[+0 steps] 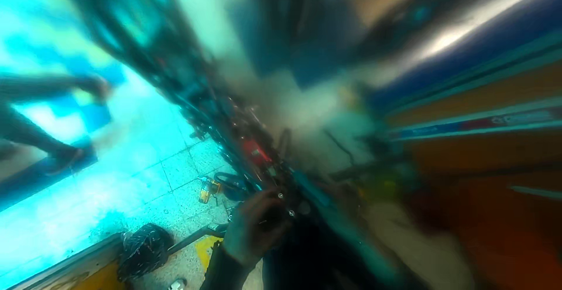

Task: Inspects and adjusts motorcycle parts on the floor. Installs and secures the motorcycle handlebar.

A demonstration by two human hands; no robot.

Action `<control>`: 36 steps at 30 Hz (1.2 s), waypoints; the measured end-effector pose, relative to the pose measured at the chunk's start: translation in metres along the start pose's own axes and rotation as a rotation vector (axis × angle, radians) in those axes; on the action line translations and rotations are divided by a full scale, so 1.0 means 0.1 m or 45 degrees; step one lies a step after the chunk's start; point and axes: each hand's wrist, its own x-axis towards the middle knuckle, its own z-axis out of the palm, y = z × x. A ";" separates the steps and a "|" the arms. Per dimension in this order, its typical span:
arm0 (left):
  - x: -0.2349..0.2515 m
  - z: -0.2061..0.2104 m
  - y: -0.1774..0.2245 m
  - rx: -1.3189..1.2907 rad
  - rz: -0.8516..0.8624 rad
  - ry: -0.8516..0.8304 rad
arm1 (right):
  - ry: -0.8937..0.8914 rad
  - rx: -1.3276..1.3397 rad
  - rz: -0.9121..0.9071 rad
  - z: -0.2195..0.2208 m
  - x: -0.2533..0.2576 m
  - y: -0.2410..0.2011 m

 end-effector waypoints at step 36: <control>-1.54 -0.33 -0.92 -0.567 -1.538 1.113 | -0.245 0.171 -0.172 0.11 0.02 -0.32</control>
